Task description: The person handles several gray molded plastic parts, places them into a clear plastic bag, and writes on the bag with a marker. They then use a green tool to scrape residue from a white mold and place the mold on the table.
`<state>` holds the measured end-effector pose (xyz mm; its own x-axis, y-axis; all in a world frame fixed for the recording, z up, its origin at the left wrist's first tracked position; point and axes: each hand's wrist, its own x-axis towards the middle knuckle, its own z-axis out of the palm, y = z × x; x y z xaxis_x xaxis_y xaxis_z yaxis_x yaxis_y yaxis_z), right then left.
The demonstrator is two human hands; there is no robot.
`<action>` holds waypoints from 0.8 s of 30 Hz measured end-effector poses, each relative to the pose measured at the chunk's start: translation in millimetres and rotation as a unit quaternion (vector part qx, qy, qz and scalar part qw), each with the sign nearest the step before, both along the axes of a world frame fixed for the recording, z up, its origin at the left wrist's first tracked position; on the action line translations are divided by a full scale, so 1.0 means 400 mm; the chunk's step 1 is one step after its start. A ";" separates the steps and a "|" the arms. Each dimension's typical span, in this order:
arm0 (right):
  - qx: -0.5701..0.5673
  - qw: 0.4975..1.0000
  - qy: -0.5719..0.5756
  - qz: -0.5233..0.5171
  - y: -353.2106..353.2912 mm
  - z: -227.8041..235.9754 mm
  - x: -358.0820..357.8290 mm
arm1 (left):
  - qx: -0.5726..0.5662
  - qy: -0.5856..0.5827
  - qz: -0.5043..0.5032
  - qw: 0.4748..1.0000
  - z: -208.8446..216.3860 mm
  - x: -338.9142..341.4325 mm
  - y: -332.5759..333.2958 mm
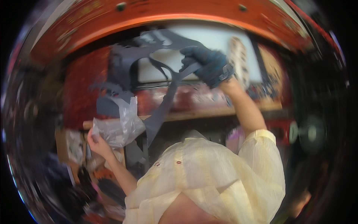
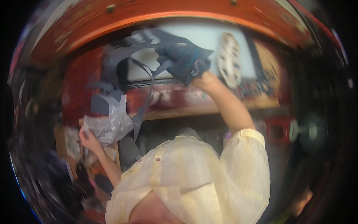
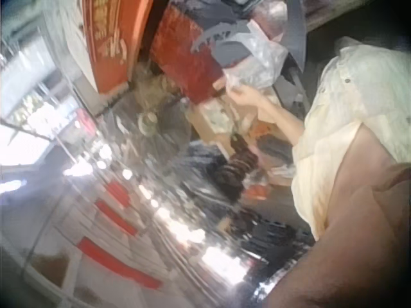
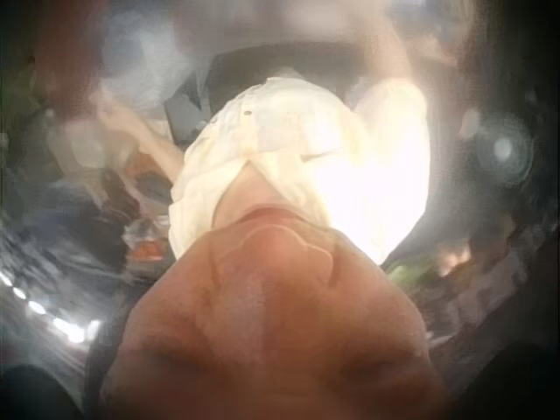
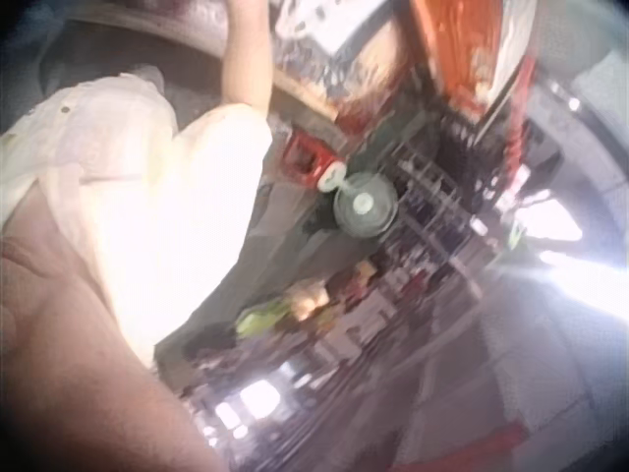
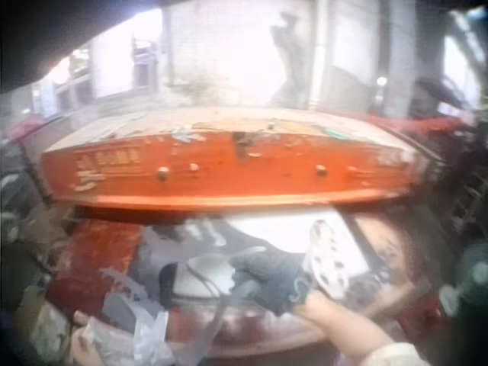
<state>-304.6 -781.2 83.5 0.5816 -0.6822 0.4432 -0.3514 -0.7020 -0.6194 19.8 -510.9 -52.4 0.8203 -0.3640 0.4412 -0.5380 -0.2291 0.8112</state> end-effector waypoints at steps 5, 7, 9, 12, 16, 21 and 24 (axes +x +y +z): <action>-0.097 0.965 -0.045 -0.239 0.307 0.315 -0.317 | 0.064 -0.062 -0.312 0.946 -0.117 -0.114 -0.031; -0.114 0.888 -0.071 -0.440 0.459 0.417 -0.423 | 0.032 -0.018 -0.435 0.900 -0.136 -0.214 -0.041; -0.118 0.819 -0.258 -0.499 0.604 0.482 -0.496 | 0.012 0.014 -0.497 0.867 -0.152 -0.316 -0.055; -0.100 0.705 -0.250 -0.656 0.843 0.520 -0.563 | 0.053 0.047 -0.616 0.784 -0.149 -0.410 -0.078; -0.012 0.603 0.197 -0.773 1.170 0.450 -0.730 | 0.149 -0.095 -0.742 0.646 -0.130 -0.537 -0.108; 0.092 0.508 0.498 -0.696 1.490 0.189 -1.047 | 0.254 -0.204 -0.813 0.483 -0.104 -0.755 -0.084; 0.299 0.464 0.364 -0.750 1.668 0.014 -1.204 | 0.301 -0.213 -0.837 0.404 -0.115 -0.917 -0.039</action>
<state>-786.3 -113.9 88.9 -0.9000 -0.4349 -0.0278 -0.4349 0.8923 0.1212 -346.8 -526.6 -98.3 -0.9016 -0.3981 -0.1689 -0.4091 0.6584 0.6318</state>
